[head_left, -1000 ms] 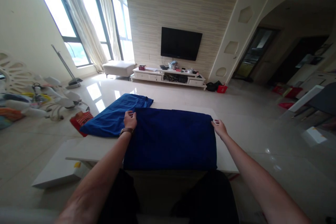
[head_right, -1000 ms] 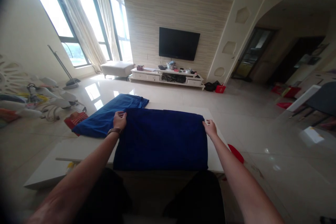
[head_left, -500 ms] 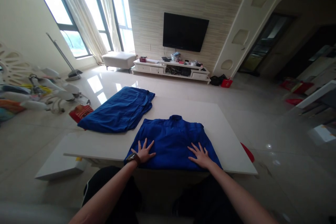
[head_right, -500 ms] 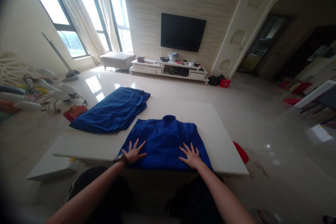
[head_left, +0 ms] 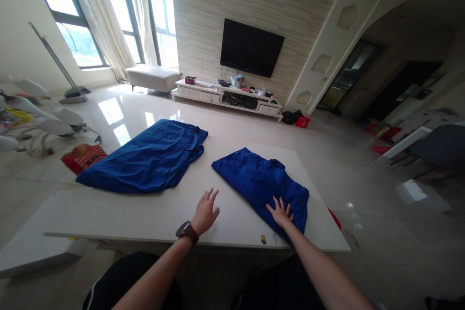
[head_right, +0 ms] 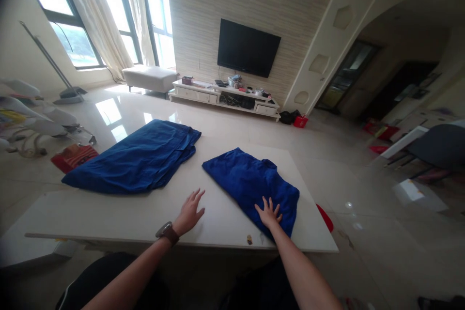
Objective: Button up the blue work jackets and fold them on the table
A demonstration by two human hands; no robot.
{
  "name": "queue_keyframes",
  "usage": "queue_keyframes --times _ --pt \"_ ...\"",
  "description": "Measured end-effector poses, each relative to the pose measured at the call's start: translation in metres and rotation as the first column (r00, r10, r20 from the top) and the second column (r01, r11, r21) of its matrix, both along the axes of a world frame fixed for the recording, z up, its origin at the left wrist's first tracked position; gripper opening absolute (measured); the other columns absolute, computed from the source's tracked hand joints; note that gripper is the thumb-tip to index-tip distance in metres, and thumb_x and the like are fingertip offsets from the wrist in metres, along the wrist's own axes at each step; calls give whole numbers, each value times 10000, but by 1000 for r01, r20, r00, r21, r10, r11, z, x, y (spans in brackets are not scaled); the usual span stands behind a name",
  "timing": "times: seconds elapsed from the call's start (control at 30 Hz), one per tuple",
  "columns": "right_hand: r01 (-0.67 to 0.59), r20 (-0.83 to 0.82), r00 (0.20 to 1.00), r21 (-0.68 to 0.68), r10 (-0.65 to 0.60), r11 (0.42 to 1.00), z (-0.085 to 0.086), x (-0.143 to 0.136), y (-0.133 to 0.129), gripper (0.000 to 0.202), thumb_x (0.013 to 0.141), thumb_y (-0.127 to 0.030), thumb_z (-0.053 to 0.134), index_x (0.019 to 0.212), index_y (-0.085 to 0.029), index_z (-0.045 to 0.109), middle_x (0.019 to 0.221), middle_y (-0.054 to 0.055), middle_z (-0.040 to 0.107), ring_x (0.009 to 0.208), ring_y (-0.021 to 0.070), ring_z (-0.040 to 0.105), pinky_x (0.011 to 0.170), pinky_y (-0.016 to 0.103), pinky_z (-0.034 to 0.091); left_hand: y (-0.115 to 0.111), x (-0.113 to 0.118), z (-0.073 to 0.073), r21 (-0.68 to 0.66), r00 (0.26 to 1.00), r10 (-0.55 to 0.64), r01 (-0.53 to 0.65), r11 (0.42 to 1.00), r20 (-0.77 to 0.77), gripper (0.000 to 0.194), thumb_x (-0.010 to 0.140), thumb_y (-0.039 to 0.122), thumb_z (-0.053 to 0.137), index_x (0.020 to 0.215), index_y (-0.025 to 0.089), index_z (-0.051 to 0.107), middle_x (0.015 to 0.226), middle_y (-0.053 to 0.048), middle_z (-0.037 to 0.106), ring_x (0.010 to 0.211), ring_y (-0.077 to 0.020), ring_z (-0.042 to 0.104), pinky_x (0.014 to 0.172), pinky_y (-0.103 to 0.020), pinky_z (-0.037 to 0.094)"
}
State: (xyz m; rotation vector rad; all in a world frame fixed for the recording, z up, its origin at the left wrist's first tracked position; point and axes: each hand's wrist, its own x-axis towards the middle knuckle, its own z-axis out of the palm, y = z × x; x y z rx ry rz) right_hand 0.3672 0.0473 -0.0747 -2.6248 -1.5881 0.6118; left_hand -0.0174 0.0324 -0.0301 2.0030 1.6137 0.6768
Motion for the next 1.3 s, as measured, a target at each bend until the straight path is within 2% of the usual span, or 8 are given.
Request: queue_keyframes --times 0.07,0.13,0.2,0.27,0.43,0.77,1.07,1.3 --pt "-28 -25 999 63 30 998 8 -1 -2 767 915 -730 398 1611 -469 207 1733 -14 13 1539 442 138 1111 691 287 4 6 4 42 993 -46 42 998 104 707 874 222 533 1553 144 354 1595 -173 402 1509 -331 329 1249 -538 275" --pt "-180 -20 983 85 182 980 11 -2 -14 744 903 -731 438 1586 -517 235 1731 -51 17 1534 423 163 1095 685 316 8 8 8 80 978 -67 52 995 196 687 875 229 530 1538 159 362 1548 -161 451 1473 -310 375 1242 -528 301" --pt "-313 -7 949 26 314 949 7 -1 -31 720 902 -747 438 1568 -549 253 1725 -83 72 1556 396 104 1129 691 267 12 7 12 78 965 -54 34 996 256 615 875 236 533 1479 176 433 1502 -150 485 1439 -301 413 1231 -520 325" --pt "-344 9 939 -29 344 938 -1 1 -45 697 933 -743 375 1581 -542 220 1721 -103 97 1578 350 15 1181 668 189 15 5 15 54 956 -28 13 998 293 513 878 247 532 1385 171 516 1460 -152 507 1410 -299 444 1220 -504 345" --pt "-225 68 971 -47 228 973 -14 5 -40 677 969 -702 289 1606 -510 160 1721 -141 26 1586 271 -79 1237 563 125 17 -6 18 4 938 -18 18 1000 345 383 870 276 538 1234 170 592 1309 -138 574 1268 -281 560 1160 -469 415" --pt "-49 116 992 -71 57 996 -21 30 19 726 963 -721 216 1629 -456 103 1732 -76 -40 1584 325 -31 1215 577 160 15 -32 12 -101 950 -7 41 994 311 336 874 338 517 1140 173 641 1208 -124 592 1075 -267 639 1035 -439 488" --pt "16 200 980 -92 2 996 -6 74 61 733 988 -650 221 1647 -333 179 1729 56 103 1556 360 195 1187 597 247 17 -40 16 -135 943 24 22 991 332 329 873 350 524 1116 175 662 1211 -126 578 1074 -274 632 1032 -459 486" --pt "49 224 974 -99 -26 994 -8 77 64 748 993 -613 239 1653 -265 181 1716 123 133 1505 368 335 1178 565 290 20 -32 13 -146 929 11 47 988 370 296 855 325 540 1072 183 682 1179 -115 594 1054 -271 650 1026 -453 494"
